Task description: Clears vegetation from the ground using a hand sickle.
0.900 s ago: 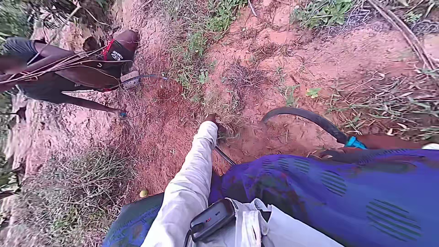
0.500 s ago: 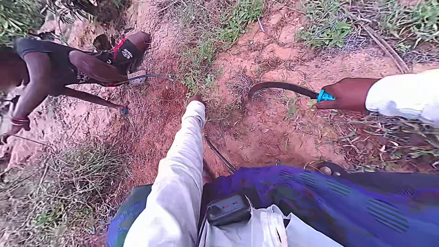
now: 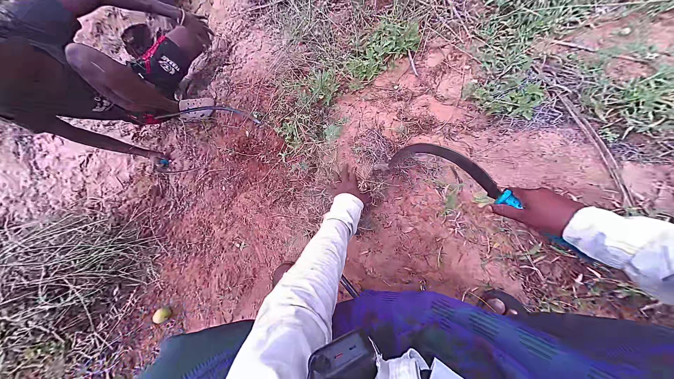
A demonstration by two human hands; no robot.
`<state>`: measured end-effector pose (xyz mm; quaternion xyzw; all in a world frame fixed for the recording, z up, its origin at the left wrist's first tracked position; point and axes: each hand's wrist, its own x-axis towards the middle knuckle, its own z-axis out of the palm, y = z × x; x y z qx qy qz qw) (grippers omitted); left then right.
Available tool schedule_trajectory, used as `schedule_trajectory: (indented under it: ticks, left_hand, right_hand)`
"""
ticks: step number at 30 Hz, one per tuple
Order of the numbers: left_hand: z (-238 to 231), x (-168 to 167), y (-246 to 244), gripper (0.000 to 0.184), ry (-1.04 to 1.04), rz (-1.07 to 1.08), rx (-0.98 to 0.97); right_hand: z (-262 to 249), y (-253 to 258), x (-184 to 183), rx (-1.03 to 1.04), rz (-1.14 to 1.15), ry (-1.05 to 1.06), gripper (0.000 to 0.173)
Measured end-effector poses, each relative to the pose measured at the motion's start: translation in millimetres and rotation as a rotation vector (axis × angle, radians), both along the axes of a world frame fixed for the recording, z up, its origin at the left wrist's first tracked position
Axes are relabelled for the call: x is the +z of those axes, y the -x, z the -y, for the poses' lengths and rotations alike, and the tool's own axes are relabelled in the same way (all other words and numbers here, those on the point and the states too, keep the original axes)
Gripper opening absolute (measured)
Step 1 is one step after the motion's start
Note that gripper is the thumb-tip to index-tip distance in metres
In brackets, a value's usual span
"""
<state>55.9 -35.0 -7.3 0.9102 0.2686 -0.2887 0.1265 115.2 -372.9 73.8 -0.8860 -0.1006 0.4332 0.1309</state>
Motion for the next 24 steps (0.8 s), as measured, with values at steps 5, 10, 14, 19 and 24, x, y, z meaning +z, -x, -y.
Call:
schedule_trajectory:
  ticks: [5,10,14,19,24]
  left_hand:
    - [25,-30,2,0.09,0.074,-0.151,-0.367]
    - [-13,-18,-18,0.049,0.022,-0.288,-0.232]
    - [-24,-11,-6,0.068,-0.056,-0.326,0.007]
    - [-22,-13,-1,0.067,-0.016,-0.238,0.159]
    - [-23,4,-15,0.063,0.019,-0.211,0.152]
  right_hand:
    - [-6,-9,-10,-0.112,-0.074,-0.129,0.045]
    - [-2,-19,-28,-0.027,-0.09,-0.132,0.045]
    - [3,-10,-56,-0.076,-0.138,-0.189,0.043]
    - [-32,-4,-89,0.015,-0.26,-0.146,0.047]
    - [-106,-1,-110,0.175,-0.307,-0.059,0.055]
